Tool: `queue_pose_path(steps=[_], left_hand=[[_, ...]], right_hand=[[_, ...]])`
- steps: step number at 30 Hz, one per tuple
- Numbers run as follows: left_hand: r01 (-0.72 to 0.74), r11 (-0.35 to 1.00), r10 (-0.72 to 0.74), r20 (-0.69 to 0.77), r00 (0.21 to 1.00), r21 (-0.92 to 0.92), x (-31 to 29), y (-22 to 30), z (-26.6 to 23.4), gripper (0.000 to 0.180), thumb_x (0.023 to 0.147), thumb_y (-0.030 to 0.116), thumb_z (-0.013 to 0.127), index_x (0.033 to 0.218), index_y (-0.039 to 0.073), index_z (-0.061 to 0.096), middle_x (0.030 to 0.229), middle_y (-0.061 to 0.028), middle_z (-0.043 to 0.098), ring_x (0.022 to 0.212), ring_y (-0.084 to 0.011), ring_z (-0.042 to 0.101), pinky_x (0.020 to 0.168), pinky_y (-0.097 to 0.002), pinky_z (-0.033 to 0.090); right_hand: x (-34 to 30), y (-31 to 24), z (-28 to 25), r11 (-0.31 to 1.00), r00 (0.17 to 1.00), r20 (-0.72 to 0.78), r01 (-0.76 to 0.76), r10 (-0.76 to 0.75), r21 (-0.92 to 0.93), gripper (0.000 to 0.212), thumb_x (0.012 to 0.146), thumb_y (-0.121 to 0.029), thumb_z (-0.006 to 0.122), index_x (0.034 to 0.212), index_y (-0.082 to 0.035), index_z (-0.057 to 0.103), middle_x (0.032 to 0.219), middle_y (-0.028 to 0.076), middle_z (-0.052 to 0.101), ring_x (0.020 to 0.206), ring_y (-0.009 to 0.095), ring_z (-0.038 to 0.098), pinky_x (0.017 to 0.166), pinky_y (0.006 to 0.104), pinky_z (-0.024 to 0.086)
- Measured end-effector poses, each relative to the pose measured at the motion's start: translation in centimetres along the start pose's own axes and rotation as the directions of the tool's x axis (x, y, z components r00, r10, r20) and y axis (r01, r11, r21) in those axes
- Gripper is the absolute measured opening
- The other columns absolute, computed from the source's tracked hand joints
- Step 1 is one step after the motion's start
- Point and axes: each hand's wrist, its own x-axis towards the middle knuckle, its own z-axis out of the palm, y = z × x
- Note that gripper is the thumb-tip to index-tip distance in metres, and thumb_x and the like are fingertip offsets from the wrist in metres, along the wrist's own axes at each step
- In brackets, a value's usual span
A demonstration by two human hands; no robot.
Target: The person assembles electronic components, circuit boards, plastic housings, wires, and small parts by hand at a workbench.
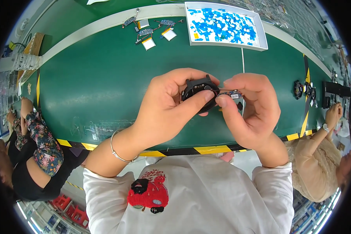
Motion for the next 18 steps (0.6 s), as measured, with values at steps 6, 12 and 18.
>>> queue_pose_path(steps=[6, 12, 18], left_hand=[[-0.102, 0.989, 0.106, -0.036, 0.994, 0.104, -0.3, -0.6, 0.5, 0.019, 0.086, -0.004, 0.054, 0.105, -0.003, 0.053, 0.099, -0.0093, 0.062, 0.081, -0.0107, 0.06, 0.066, -0.0234, 0.052], [-0.12, 0.988, 0.123, -0.028, 0.992, 0.1, -0.3, -0.8, 0.4, 0.017, 0.086, -0.003, 0.053, 0.104, -0.003, 0.053, 0.097, -0.0083, 0.062, 0.08, -0.0107, 0.06, 0.065, -0.0237, 0.052], [-0.025, 1.0, 0.025, -0.011, 1.0, 0.009, -0.2, 0.0, 0.0, 0.012, 0.088, 0.001, 0.053, 0.098, -0.005, 0.055, 0.09, -0.0086, 0.063, 0.078, -0.0117, 0.061, 0.065, -0.0243, 0.053]], right_hand=[[-0.1, 0.0, 0.2, 0.999, 1.0, 0.002, -0.008, 0.008, -0.052, 0.028, 0.077, 0.011, 0.058, 0.103, 0.007, 0.049, 0.099, 0.012, 0.055, 0.087, 0.015, 0.058, 0.078, 0.0256, 0.048], [0.0, 0.2, 0.0, 0.983, 0.997, 0.029, 0.079, -0.075, -0.168, 0.027, 0.077, 0.01, 0.058, 0.102, 0.006, 0.05, 0.1, 0.013, 0.056, 0.082, 0.016, 0.059, 0.075, 0.0256, 0.048], [0.0, 0.6, 0.4, 0.995, 0.997, 0.068, -0.024, 0.031, -0.098, 0.03, 0.078, 0.01, 0.057, 0.106, 0.005, 0.048, 0.098, 0.011, 0.058, 0.079, 0.014, 0.06, 0.066, 0.0246, 0.049]])
